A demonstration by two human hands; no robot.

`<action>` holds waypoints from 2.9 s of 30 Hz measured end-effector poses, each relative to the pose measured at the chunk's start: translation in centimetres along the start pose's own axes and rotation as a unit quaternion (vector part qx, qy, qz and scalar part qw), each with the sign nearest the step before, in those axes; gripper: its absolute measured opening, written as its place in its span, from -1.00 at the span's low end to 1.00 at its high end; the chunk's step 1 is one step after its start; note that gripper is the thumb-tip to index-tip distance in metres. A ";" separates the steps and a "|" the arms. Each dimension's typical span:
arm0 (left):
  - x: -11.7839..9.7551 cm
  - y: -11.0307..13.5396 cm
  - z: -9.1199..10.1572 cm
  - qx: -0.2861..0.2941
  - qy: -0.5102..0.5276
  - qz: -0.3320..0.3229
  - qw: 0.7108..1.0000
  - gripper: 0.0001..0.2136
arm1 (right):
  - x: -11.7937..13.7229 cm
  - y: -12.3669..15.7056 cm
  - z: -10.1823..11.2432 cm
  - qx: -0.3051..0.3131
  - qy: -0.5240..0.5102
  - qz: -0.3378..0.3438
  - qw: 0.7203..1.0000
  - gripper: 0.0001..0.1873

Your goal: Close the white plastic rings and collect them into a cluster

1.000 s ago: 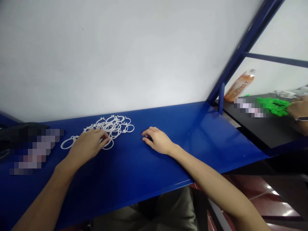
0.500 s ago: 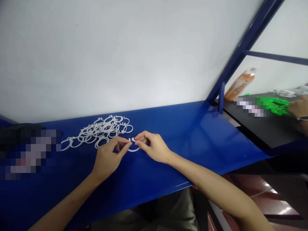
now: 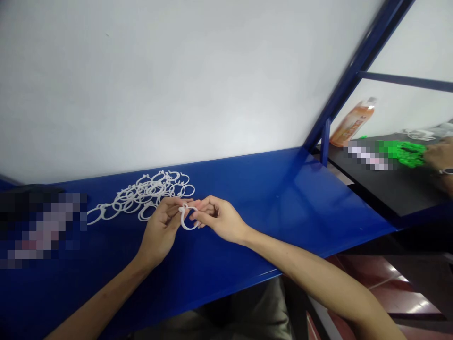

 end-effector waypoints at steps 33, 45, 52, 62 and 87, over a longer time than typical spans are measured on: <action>-1.9 -0.3 0.3 -0.005 -0.366 -0.207 0.907 -0.77 | 3.2 1.0 2.1 -0.058 0.392 0.259 0.881 -0.81; 0.6 -3.8 4.1 -0.041 -0.662 -0.221 0.715 -0.72 | 2.4 -1.5 13.2 -0.303 0.667 0.090 0.675 -0.68; -0.5 -3.3 3.7 -0.057 -0.638 -0.243 0.728 -0.79 | 2.6 -1.3 8.4 -0.201 0.612 0.194 0.740 -0.72; -1.4 -1.7 3.4 -0.081 -0.338 -0.091 0.933 -0.87 | 1.4 -0.8 3.3 -0.037 0.456 0.180 0.871 -0.80; 0.0 -0.8 0.6 0.016 -0.212 -0.028 0.977 -0.79 | 2.4 1.2 1.6 -0.077 0.366 0.241 0.895 -0.83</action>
Point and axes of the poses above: each hand's wrist, its own y-axis away from the middle knuckle, its own z-axis out of the back of the hand, x = y × z, the point moved 5 cm from there along -y, towards the middle knuckle, and after that the axes turned 3 degrees about -x, right-handed, at the moved point
